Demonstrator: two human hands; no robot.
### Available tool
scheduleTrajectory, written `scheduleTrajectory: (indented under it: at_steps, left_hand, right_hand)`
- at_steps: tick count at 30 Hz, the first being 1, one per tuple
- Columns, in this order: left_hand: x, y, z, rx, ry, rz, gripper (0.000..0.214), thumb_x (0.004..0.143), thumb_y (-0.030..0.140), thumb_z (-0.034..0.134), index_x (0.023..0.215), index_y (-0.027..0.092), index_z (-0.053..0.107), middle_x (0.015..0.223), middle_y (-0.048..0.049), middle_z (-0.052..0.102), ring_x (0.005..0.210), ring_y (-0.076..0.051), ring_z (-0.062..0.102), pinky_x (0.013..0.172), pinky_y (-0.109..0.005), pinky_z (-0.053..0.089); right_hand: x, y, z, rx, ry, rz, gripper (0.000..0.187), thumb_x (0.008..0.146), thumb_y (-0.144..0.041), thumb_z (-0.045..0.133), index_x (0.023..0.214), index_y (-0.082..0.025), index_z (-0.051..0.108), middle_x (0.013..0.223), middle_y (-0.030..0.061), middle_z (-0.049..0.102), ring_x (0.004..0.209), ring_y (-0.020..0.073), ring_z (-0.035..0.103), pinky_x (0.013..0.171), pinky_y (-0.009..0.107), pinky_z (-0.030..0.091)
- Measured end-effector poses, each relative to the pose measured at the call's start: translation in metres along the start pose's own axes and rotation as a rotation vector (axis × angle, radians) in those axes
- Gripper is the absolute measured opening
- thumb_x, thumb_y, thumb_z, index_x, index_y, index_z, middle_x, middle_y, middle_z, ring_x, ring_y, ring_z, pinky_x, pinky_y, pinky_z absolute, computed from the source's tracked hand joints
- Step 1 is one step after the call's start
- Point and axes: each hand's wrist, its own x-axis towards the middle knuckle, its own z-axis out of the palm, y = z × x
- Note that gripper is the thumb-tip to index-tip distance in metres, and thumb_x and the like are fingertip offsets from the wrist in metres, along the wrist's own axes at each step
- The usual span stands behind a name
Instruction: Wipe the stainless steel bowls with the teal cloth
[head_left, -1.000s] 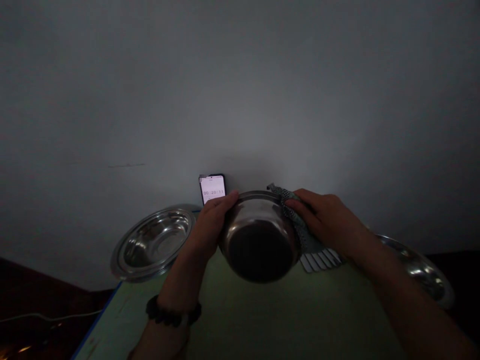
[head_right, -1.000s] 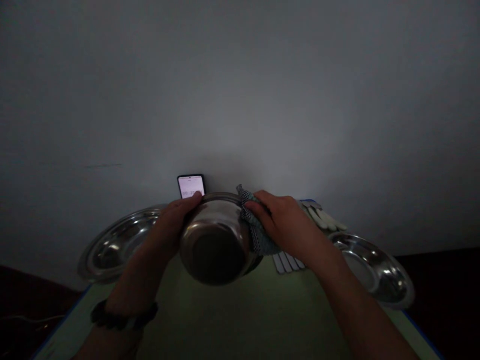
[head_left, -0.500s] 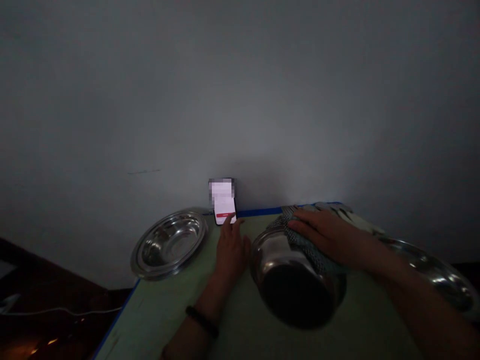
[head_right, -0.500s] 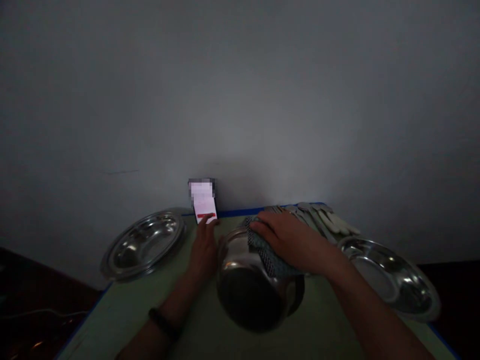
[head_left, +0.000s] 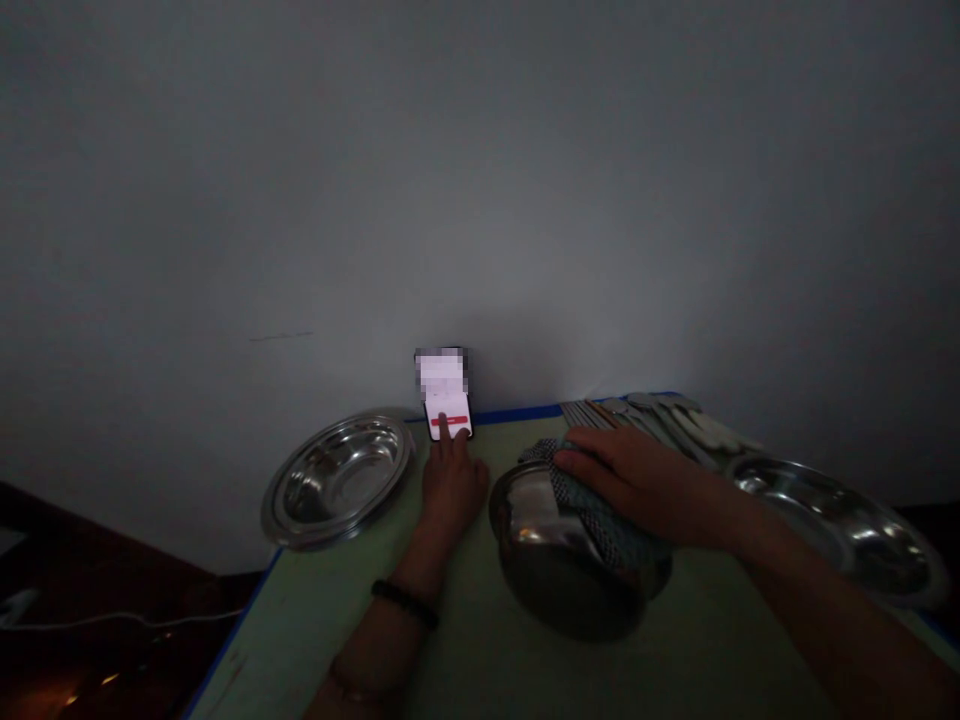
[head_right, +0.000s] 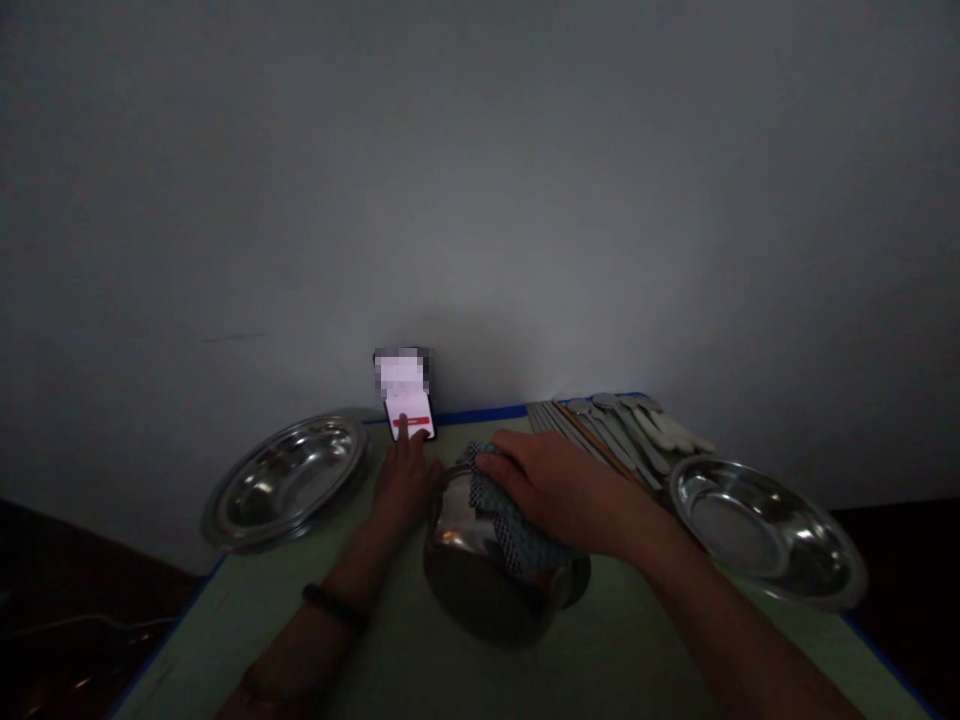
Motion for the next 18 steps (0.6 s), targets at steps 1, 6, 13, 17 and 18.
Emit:
scheduleTrajectory:
  at_steps: [1, 6, 13, 17, 18]
  left_hand:
    - [0.000, 0.001, -0.002, -0.054, 0.009, -0.009, 0.035, 0.076, 0.008, 0.053, 0.111, 0.013, 0.055, 0.140, -0.0223, 0.042, 0.126, -0.038, 0.043, 0.097, -0.053, 0.041]
    - [-0.008, 0.011, -0.007, -0.526, 0.025, -0.169, 0.038, 0.066, 0.001, 0.055, 0.102, 0.014, 0.059, 0.133, -0.0184, 0.046, 0.130, -0.033, 0.039, 0.107, -0.052, 0.030]
    - [-0.032, 0.019, -0.025, -0.803, -0.105, -0.314, 0.034, 0.084, 0.032, 0.038, 0.075, 0.016, 0.067, 0.068, -0.0048, 0.067, 0.068, -0.020, 0.064, 0.066, -0.028, 0.053]
    - [-0.034, 0.018, -0.042, -1.072, -0.226, -0.490, 0.056, 0.088, 0.051, 0.030, 0.058, 0.020, 0.065, 0.047, -0.0057, 0.061, 0.062, -0.023, 0.064, 0.061, -0.033, 0.051]
    - [-0.034, 0.019, -0.042, -1.161, -0.262, -0.545, 0.053, 0.086, 0.055, 0.036, 0.060, 0.019, 0.066, 0.047, -0.0059, 0.061, 0.062, -0.024, 0.064, 0.061, -0.034, 0.051]
  right_hand:
    - [-0.001, -0.001, 0.001, 0.002, 0.008, -0.009, 0.033, 0.096, -0.039, 0.037, 0.078, -0.020, 0.057, 0.073, 0.0017, 0.063, 0.068, 0.0158, 0.058, 0.064, 0.030, 0.037]
    - [-0.003, -0.003, 0.005, -0.015, 0.018, -0.034, 0.031, 0.095, -0.037, 0.038, 0.077, -0.020, 0.058, 0.070, 0.0015, 0.063, 0.066, 0.0153, 0.057, 0.060, 0.028, 0.036]
    - [0.003, 0.002, 0.037, 0.108, 0.130, 0.012, 0.031, 0.096, -0.037, 0.037, 0.075, -0.020, 0.052, 0.068, 0.0005, 0.059, 0.064, 0.0143, 0.054, 0.060, 0.027, 0.034]
    - [0.011, 0.019, 0.058, 0.231, 0.222, 0.111, 0.031, 0.096, -0.039, 0.037, 0.071, -0.022, 0.046, 0.063, -0.0016, 0.053, 0.060, 0.0149, 0.051, 0.059, 0.028, 0.033]
    - [0.012, 0.025, 0.060, 0.239, 0.259, 0.133, 0.031, 0.095, -0.039, 0.038, 0.070, -0.022, 0.044, 0.062, -0.0018, 0.052, 0.059, 0.0152, 0.050, 0.059, 0.028, 0.032]
